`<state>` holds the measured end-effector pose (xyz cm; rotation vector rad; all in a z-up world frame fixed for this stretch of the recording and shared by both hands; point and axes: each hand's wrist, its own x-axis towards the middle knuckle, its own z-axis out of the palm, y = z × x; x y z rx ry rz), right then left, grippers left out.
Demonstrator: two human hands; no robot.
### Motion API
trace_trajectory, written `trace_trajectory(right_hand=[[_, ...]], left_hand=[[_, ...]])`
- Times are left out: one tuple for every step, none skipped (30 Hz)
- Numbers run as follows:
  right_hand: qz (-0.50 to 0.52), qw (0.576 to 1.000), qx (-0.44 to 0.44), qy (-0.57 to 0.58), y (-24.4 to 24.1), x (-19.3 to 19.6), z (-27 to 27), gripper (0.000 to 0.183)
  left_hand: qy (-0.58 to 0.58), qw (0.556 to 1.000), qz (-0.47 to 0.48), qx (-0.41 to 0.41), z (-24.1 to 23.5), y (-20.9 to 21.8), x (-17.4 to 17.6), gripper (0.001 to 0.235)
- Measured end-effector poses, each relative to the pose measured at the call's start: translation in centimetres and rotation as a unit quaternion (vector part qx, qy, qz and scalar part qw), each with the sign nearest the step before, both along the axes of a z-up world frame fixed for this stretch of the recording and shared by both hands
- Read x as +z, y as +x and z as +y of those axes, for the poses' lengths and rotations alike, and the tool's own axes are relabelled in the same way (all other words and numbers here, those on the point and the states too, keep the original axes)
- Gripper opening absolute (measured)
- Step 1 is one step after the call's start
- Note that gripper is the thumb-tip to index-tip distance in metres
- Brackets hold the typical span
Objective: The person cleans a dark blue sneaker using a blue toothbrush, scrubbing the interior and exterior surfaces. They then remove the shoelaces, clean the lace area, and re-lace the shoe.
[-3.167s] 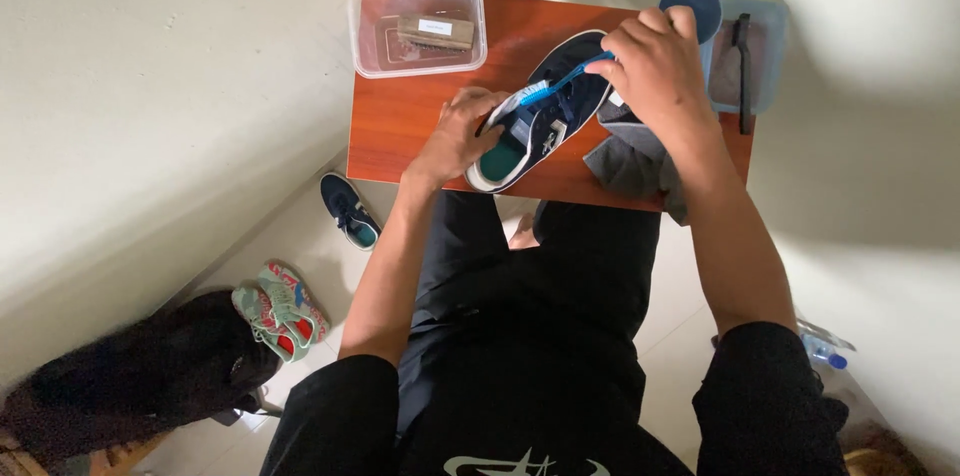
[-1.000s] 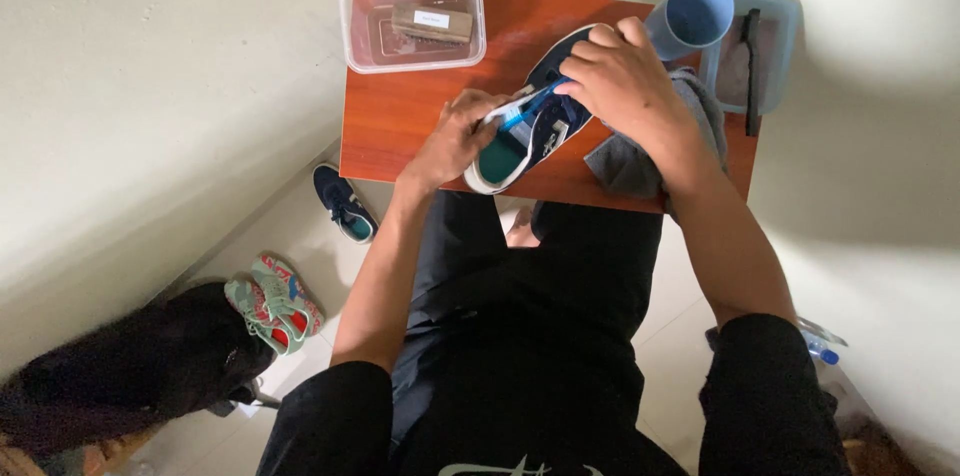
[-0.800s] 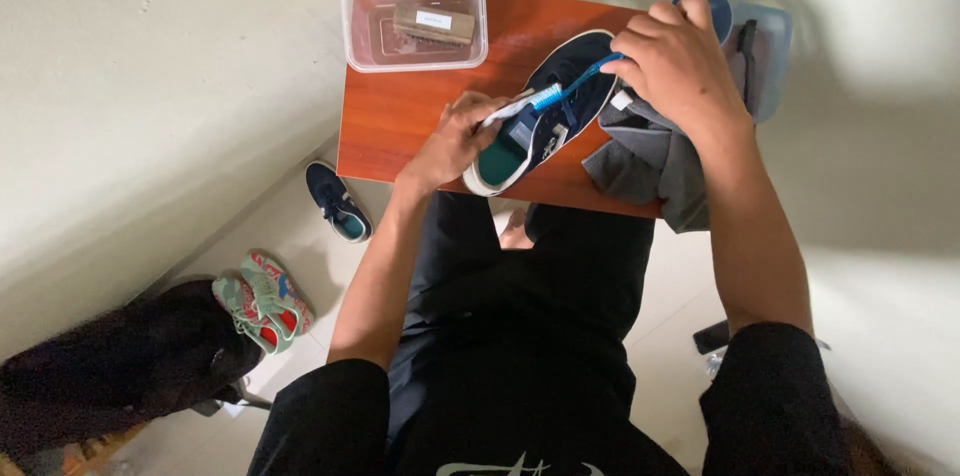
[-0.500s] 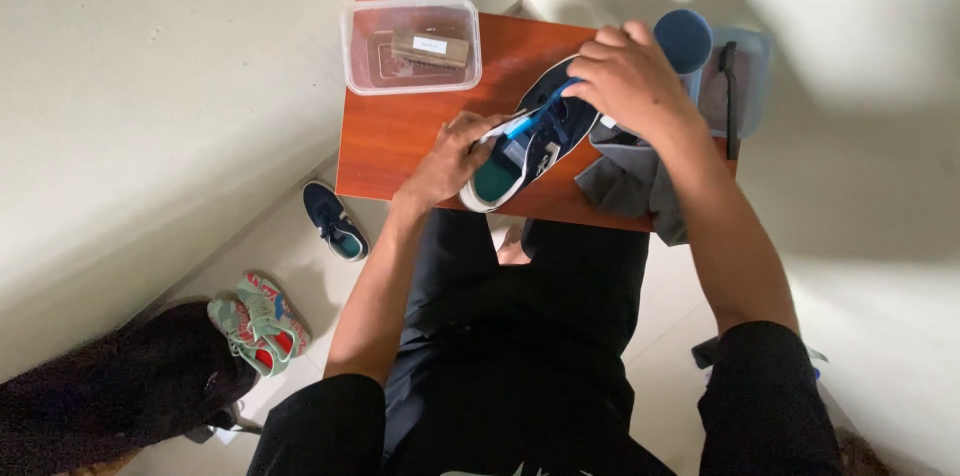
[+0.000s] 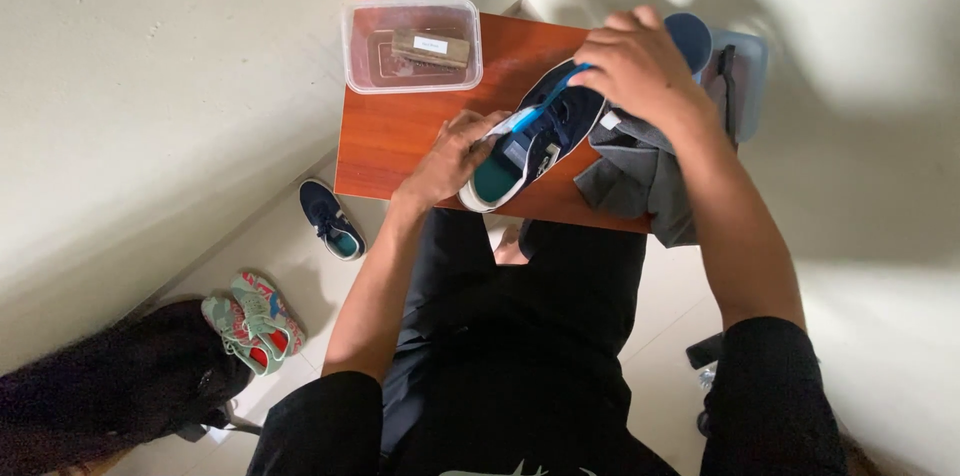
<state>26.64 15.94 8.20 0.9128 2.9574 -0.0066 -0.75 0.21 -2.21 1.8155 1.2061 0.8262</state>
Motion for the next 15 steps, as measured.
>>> trace_trajectory(right_hand=[[-0.002,1.0,0.003,-0.002,0.5,0.1,0.1,0.032],[0.015,1.0,0.008,0.023,1.0,0.2,0.2,0.029],[0.033,0.998,0.012,0.051,1.5,0.3,0.4,0.027],[0.032,0.998,0.014,0.051,1.2,-0.1,0.0,0.027],[0.028,0.999,0.004,0.034,0.6,-0.4,-0.3,0.026],[0.024,1.0,-0.006,0.016,0.1,-0.7,-0.7,0.026],[0.024,1.0,-0.004,0.016,-0.5,-1.2,-0.9,0.026],[0.024,0.999,0.02,0.027,-1.2,-1.7,-1.2,0.027],[0.023,0.998,0.041,0.038,-1.7,-2.2,-1.4,0.027],[0.025,0.998,0.04,0.038,-1.8,-2.2,-1.3,0.027],[0.026,0.998,0.042,0.044,-1.7,-2.1,-1.2,0.029],[0.027,0.997,0.045,0.051,-1.7,-1.9,-1.2,0.03],[0.027,0.997,0.045,0.051,-1.0,-1.5,-0.9,0.03],[0.034,0.998,0.028,0.037,-0.4,-1.0,-0.7,0.028],[0.042,0.999,0.012,0.022,0.2,-0.6,-0.5,0.027]], left_hand=[[-0.002,1.0,-0.002,0.003,0.0,0.0,-0.1,0.044],[-0.004,1.0,-0.006,0.002,0.0,-0.1,-0.3,0.044],[-0.003,1.0,-0.009,-0.001,0.2,-0.1,-0.4,0.043],[-0.003,1.0,-0.011,0.0,0.1,0.0,-0.6,0.043],[-0.001,1.0,-0.013,-0.002,0.2,0.0,-0.7,0.043],[0.0,1.0,-0.016,-0.004,0.2,-0.1,-0.8,0.043],[0.0,1.0,-0.015,-0.002,0.2,-0.1,-0.9,0.043],[0.009,1.0,-0.012,-0.003,0.1,0.0,-1.0,0.046],[0.017,1.0,-0.008,-0.007,0.2,0.0,-1.1,0.051],[0.017,1.0,-0.007,-0.008,0.2,-0.1,-0.8,0.051],[0.008,1.0,-0.011,-0.008,0.2,0.0,-0.6,0.049],[-0.001,1.0,-0.015,-0.009,0.2,0.0,-0.3,0.048],[-0.001,1.0,-0.015,-0.009,0.2,0.0,-0.4,0.048],[0.011,1.0,-0.017,-0.008,0.3,0.0,-0.6,0.045],[0.021,1.0,-0.02,-0.006,0.2,0.1,-0.7,0.043]])
